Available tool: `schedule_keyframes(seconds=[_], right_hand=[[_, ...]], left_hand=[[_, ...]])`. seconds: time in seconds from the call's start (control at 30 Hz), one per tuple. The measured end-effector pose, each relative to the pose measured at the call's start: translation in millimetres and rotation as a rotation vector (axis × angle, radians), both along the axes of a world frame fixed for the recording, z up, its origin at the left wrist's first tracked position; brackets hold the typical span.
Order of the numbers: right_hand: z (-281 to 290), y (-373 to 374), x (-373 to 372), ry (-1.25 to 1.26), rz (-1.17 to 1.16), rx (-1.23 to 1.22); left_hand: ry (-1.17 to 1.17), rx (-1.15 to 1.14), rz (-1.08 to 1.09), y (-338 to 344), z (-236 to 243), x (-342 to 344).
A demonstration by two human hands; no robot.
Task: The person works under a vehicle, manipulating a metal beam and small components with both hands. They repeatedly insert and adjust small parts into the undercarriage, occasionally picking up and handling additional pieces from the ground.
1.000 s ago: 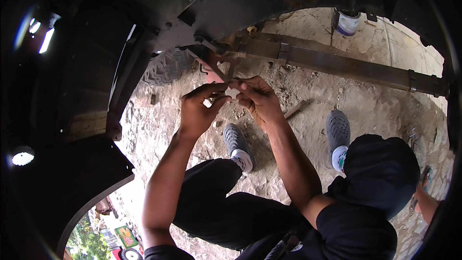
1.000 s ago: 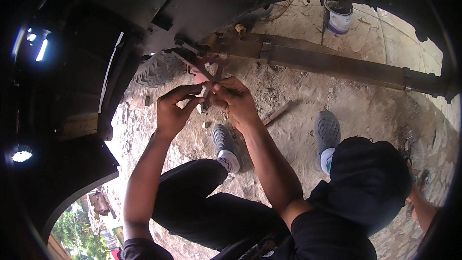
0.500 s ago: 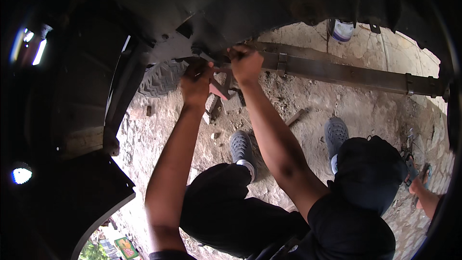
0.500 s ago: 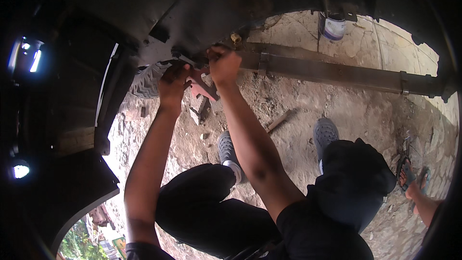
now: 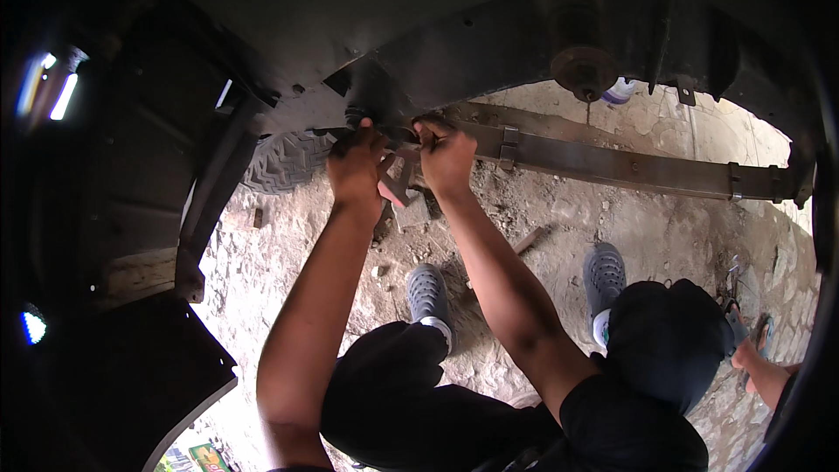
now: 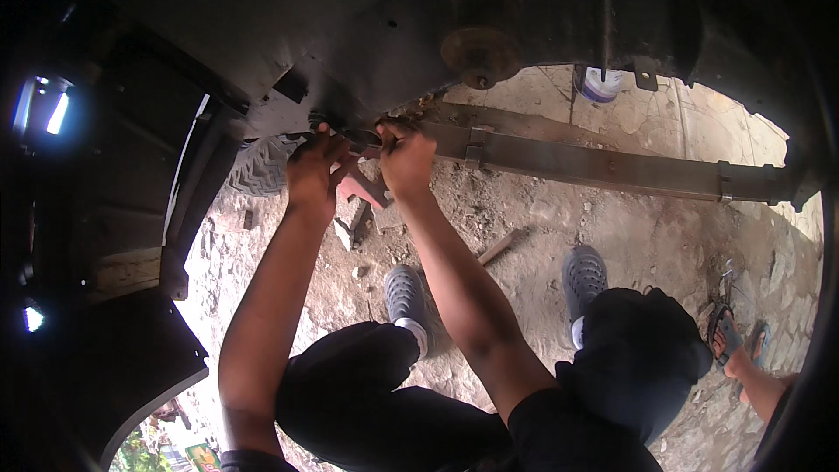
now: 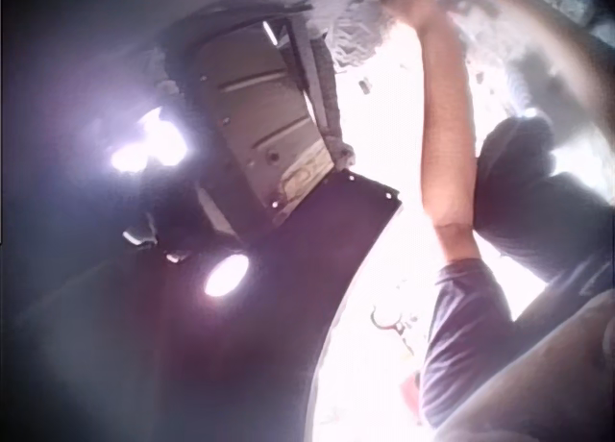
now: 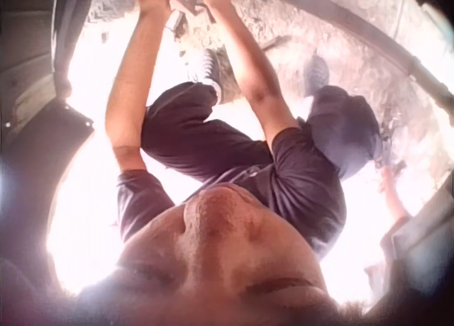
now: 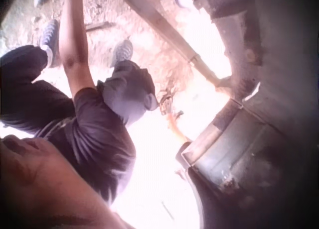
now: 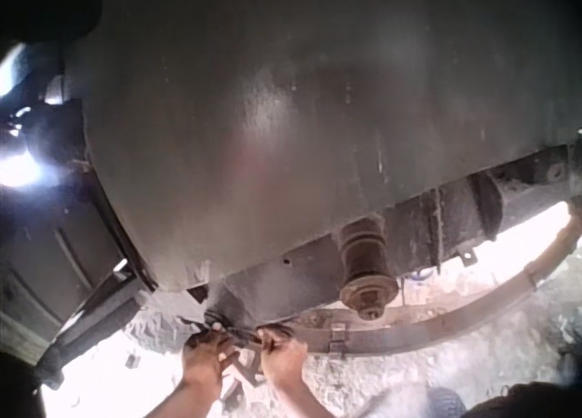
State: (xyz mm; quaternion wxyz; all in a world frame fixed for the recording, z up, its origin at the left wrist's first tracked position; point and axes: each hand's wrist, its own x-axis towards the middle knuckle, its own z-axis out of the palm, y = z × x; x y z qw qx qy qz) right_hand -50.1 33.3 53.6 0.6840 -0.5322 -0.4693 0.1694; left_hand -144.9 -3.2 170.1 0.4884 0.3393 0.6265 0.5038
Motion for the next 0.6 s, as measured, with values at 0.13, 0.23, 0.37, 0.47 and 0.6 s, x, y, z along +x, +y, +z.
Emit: schedule_keyframes(seconds=[0.13, 0.23, 0.37, 0.47, 0.6], right_hand=[[11, 0, -8, -0.002, 0.024, -0.094], [-4, -6, -13, 0.033, -0.082, 0.174], [7, 12, 1, 0.044, 0.038, -0.226], [5, -3, -5, 0.262, 0.187, -0.18], [18, -24, -28, 0.006, 0.113, -0.074]], left_hand=[[0.04, 0.152, -0.054, 4, -29, -30], [-0.141, 0.12, 0.05, -2, -9, -4], [-0.153, 0.166, 0.048, -14, -5, -8], [0.103, 0.219, -0.031, -17, -23, -24], [0.11, 0.229, -0.069, -20, -34, -33]])
